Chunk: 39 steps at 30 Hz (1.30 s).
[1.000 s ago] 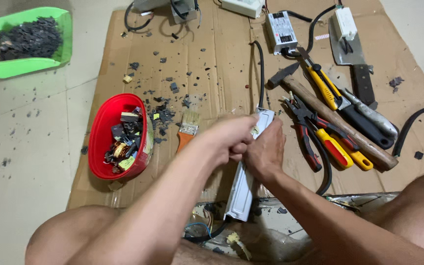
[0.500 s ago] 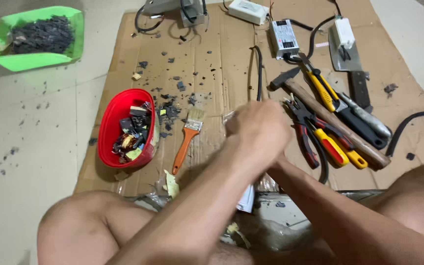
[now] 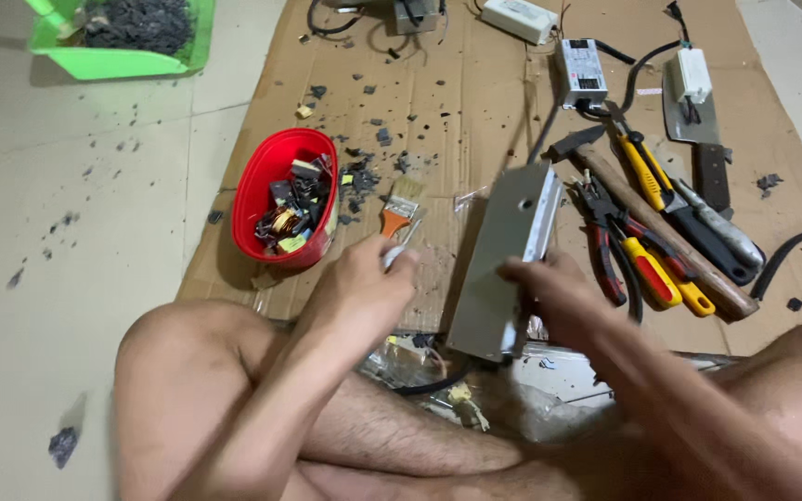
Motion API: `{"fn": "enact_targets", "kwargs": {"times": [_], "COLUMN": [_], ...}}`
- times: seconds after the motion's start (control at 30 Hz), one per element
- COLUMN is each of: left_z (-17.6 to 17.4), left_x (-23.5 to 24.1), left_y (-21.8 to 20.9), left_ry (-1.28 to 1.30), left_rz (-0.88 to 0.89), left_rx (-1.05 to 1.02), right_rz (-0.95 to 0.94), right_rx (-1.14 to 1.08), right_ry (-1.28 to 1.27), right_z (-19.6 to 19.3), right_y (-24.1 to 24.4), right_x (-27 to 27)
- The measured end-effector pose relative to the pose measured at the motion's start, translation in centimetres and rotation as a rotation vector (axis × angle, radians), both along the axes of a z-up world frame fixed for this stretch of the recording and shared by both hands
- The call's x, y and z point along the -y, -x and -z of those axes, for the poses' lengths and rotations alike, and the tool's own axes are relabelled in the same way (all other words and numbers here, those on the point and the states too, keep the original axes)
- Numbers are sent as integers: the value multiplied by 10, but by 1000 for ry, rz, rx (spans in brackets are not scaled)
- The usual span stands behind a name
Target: The person sits on the floor and uses a screwdriver to remove screws from a silver metal electronic casing. They then pry open the casing to separate the two halves, revealing the internal components.
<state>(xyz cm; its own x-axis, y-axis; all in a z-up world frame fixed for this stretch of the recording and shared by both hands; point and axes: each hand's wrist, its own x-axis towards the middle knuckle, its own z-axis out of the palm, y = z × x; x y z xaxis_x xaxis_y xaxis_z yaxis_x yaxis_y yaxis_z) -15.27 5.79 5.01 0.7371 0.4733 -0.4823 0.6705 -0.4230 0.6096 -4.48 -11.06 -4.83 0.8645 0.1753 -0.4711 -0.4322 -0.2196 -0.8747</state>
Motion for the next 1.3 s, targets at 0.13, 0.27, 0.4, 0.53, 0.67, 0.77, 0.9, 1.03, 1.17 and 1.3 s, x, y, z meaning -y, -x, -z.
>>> {"fn": "enact_targets", "kwargs": {"times": [0.13,0.27,0.4,0.53,0.67,0.77,0.9,1.03,1.17,1.3], "left_z": [15,27,11,26,33,23,27,33,77,98], "left_x": [-2,5,7,-3,-4,-4,-5,-3,-8,-16], "left_y": [19,32,37,33,28,24,28,33,35,36], "left_ry": [5,77,117,102,115,125,140,120,138,127], "left_rz": [-22,-21,-21,42,24,22,10,-14,-37,-102], "left_rx": [0,-98,-155,-179,-233,-244,-188,-202,-109,-24], "right_rz": [-72,-211,-235,-162,-245,-377,-512,-574,-613,-638], "right_rx": [-183,-349,-404,-389,-277,-183,52,366,488,595], "right_ry": [-103,-164,-79,61,174,339,515,981,1262,1366], "right_z": [-16,37,45,37,33,17,16,28,20,30], "right_y": [-24,-90,-126,-134,-137,-134,-128,-91,-52,-49], "right_x": [10,10,3,-5,-8,-10,-6,-10,-22,-21]}}
